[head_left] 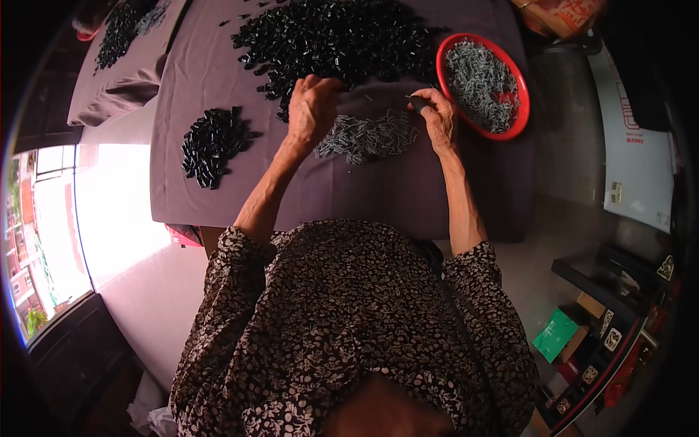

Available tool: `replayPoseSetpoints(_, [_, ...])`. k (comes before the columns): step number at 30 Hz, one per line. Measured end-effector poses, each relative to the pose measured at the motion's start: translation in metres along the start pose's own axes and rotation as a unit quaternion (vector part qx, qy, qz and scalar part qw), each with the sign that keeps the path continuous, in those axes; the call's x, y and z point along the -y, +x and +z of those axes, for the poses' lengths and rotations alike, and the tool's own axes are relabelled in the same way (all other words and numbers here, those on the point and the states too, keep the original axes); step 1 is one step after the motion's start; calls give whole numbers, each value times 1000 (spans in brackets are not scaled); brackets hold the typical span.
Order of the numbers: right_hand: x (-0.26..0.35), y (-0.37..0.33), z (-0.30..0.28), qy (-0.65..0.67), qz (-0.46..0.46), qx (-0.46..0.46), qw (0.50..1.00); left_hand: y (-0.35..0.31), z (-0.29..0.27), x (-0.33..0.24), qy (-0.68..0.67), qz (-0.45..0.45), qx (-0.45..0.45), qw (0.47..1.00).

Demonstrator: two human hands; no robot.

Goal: The person sorts small black plastic components by hand on a workbench, inspecting them and placing them into a red container.

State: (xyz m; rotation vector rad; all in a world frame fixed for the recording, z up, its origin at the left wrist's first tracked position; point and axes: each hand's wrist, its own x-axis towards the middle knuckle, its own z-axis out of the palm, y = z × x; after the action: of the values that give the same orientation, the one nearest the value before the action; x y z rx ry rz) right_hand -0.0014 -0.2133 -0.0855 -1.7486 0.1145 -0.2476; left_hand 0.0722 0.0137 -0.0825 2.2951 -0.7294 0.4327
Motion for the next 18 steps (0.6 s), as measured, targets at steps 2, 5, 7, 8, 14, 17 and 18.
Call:
replayPoseSetpoints(2, [-4,-2,-1,2,6,-2,1000,3,-8,4,11,-11,-7,1000])
replayPoseSetpoints(5, [-12,0,-3,36,-2,3,999,8,-13,3,36,-31,-6,999])
replayPoseSetpoints(7, [-11,-1,-2,51,-30,3,998,6,-12,4,53,-29,-12,998])
replayPoseSetpoints(8, [-11,-1,-1,53,-30,3,998,4,-11,5,58,-13,-14,998])
replayPoseSetpoints(14, [-15,-2,0,46,-29,-27,998,-8,-7,6,72,15,5,997])
replayPoseSetpoints(17, [-16,-2,-1,33,-39,-32,998,-9,-9,5,72,71,59,993])
replayPoseSetpoints(18, [-16,-2,-1,34,-26,-23,999,-8,-9,6,71,83,77,991])
